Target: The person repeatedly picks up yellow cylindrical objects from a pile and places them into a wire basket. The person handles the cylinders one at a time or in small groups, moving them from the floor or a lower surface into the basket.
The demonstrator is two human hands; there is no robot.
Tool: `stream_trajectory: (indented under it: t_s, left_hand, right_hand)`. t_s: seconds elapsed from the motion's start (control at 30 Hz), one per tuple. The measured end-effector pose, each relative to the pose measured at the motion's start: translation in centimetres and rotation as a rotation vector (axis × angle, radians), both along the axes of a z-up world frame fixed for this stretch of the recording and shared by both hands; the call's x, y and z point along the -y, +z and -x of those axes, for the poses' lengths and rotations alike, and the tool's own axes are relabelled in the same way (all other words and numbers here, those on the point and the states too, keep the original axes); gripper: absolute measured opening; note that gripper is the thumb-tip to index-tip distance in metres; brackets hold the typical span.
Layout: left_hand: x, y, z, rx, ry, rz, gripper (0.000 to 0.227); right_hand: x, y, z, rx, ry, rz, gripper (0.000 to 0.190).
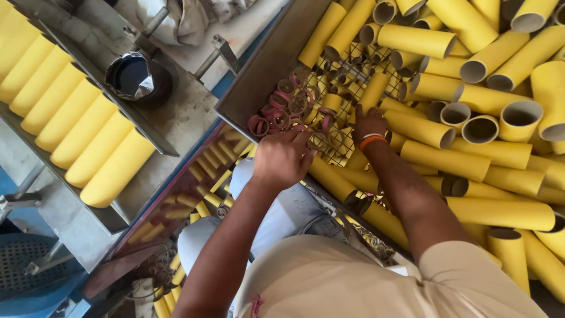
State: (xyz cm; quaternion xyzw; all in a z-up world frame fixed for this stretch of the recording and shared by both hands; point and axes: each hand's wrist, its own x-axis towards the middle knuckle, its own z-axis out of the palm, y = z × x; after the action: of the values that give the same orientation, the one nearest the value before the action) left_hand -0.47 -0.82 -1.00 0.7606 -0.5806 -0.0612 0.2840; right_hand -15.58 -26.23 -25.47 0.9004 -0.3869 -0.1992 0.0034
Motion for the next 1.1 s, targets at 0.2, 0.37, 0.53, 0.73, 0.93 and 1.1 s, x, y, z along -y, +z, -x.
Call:
stream_trajectory:
  t_s: [0.2,0.37,0.53,0.73,0.93,1.1]
  left_hand:
    - [-0.4,-0.2,0.2,-0.006,0.026,0.027,0.025]
    - [-0.3,-0.4,0.0,0.024,0.018,0.047,0.026]
    - [-0.4,-1.8,0.3,0.008,0.008,0.072,0.026]
    - [-1.5,-4.2,0.8,0.059,-0.008,0.171,0.044]
    - [-3.7,-3.3,1.3,-0.034,0.039,0.227,0.048]
    - [-8.3,1.1,0.6,-0.088,0.172,0.319,0.065]
  right_hand:
    - [3.0,-2.4,-0.5,0.296,-0.422,-0.255,0.102]
    - [3.1,-3.8,4.4,0.326,-0.459,-0.402,0.066]
    - [0.5,-4.9,6.5,0.115,-0.184,-0.41,0.067]
    - [3.4,1.7,6.4,0.258,-0.156,-0.348,0.044]
    - [2.4,17.3,4.5,0.883,0.141,-0.216,0.032]
    - [-3.8,30.6,-1.2,1.243,0.515,-0.103,0.022]
